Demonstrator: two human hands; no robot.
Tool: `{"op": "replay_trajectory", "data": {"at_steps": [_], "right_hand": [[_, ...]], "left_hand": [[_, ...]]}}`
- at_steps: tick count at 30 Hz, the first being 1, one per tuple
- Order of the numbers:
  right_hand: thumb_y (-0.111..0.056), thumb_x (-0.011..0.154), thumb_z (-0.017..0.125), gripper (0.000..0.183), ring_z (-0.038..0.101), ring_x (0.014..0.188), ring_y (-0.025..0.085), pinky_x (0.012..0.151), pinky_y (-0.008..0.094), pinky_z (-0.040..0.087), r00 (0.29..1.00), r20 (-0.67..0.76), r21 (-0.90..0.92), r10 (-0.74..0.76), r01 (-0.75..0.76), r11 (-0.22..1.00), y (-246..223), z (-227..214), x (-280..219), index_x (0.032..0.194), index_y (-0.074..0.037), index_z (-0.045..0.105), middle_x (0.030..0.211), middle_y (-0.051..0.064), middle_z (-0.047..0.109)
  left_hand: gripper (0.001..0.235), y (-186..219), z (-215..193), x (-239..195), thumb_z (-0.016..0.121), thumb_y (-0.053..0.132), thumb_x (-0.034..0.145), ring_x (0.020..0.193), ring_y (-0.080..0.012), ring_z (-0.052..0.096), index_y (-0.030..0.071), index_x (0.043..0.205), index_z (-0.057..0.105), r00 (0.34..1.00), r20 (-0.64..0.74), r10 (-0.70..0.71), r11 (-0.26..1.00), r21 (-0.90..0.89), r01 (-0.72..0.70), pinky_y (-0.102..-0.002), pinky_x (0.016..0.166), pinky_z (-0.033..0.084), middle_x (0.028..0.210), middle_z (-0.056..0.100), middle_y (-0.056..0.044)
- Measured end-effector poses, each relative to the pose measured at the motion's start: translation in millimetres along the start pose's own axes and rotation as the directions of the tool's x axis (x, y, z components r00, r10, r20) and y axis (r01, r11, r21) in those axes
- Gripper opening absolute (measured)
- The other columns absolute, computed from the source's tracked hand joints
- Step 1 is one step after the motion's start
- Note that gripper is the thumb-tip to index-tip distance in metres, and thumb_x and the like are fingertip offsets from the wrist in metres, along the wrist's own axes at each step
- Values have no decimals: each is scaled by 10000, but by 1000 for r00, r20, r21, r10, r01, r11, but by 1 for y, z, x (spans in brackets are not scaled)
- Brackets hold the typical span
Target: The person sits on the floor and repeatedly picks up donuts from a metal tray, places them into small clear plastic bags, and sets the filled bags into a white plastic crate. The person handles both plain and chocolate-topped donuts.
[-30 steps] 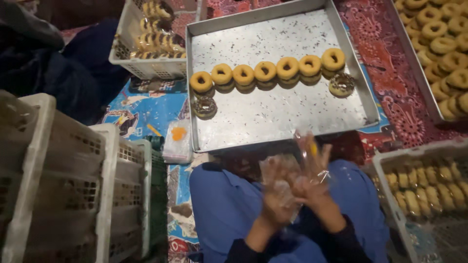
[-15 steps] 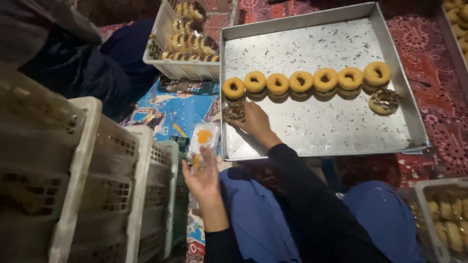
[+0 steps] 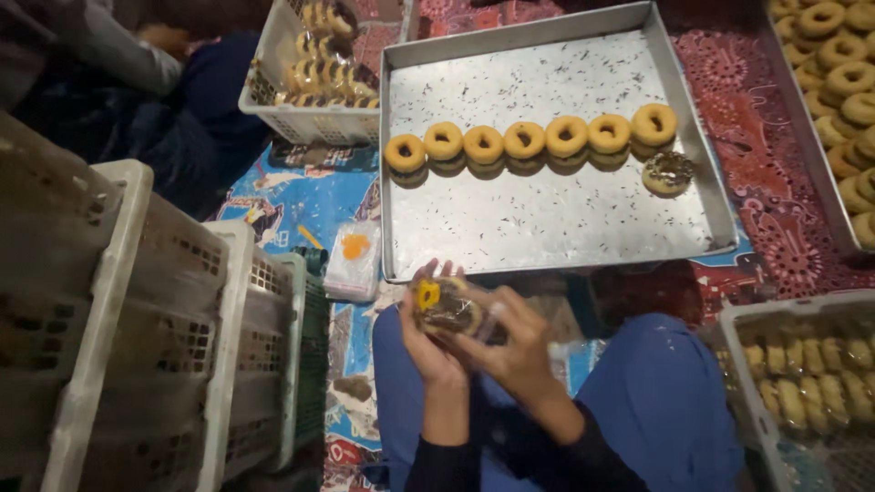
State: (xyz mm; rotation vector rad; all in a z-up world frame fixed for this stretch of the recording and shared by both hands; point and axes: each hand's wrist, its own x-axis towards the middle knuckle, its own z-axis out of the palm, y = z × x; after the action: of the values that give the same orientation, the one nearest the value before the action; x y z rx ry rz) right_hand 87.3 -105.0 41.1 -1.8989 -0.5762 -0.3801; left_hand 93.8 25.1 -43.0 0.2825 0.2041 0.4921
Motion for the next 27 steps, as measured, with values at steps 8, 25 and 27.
{"op": "replay_trajectory", "data": {"at_steps": [8,25,27], "right_hand": [[-179,800,802,331,670,979,287,886,398,516,911,-7,-156,-413,407,900,0,-33,-3,1122,-199,733,1071,89,678],[-153,815,799,231,698,838,263,690,368,553,919,394,-57,29,-8,998,-15,-93,4,993,-65,681,885,85,680],[-163,798,782,244,666,918,281,729,377,545,895,316,-75,-314,354,932,-22,-97,8,1016,-92,700,943,96,645]], "left_hand": [[500,4,13,-22,564,191,963,1286,-342,579,189,1453,467,979,-104,-173,984,-72,166,-503,1082,466,1384,603,-176],[196,12,17,-103,567,53,984,873,-92,627,-27,1114,689,846,79,-527,341,931,126,-252,755,512,947,701,-45],[227,15,23,-100,514,65,1002,867,-95,630,-20,1147,666,832,130,-540,332,941,69,-262,751,514,944,705,-58]]}}
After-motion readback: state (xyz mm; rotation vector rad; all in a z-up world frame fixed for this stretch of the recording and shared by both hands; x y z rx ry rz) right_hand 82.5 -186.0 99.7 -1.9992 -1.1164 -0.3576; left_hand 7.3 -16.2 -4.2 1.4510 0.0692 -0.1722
